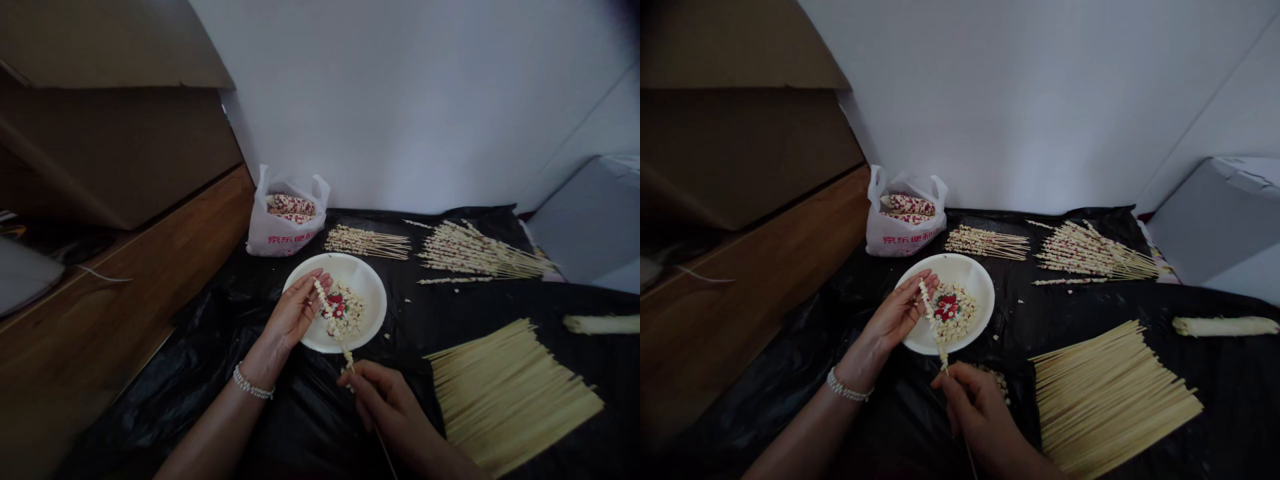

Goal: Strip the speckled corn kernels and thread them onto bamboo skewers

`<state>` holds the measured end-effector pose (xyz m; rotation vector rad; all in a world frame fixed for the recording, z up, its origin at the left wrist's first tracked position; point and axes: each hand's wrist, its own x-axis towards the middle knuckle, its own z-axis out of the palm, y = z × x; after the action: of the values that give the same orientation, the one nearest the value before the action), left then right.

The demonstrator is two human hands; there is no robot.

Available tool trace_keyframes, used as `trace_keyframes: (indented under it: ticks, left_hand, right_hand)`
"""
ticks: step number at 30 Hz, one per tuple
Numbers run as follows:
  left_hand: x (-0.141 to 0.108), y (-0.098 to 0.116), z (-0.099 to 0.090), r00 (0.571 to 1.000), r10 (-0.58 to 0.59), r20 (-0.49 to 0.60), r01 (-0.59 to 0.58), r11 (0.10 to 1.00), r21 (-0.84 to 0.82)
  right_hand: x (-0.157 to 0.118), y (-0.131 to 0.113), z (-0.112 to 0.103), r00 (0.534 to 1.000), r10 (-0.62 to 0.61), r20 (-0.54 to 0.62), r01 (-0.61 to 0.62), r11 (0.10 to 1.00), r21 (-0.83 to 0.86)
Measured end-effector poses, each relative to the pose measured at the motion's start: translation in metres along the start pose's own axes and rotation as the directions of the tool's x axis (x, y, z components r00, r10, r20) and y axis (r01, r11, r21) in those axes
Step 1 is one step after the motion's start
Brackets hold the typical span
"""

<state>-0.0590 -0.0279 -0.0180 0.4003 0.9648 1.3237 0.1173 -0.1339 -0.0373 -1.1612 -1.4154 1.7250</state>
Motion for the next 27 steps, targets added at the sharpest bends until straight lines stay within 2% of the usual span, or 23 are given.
trace_keyframes:
  ticks: [9,21,27]
  left_hand:
    - [-0.0002,-0.0022,-0.0004,0.999,0.04,0.024,-0.04,0.999,0.018]
    - [-0.0015,-0.0017,0.001,0.998,0.039,0.051,-0.04,0.999,0.023]
    - [-0.001,-0.0008,0.001,0.999,0.037,0.013,-0.037,0.999,0.013]
  right_hand:
    - [0.0017,0.0026,-0.0006,1.0,0.004,0.003,-0.004,1.0,0.025]
    - [0.0033,0.0011,-0.0011,0.999,0.032,0.011,-0.033,0.998,0.048]
    - [0.0028,0.0025,0.0006,0.999,0.046,0.003,-0.046,0.997,0.069]
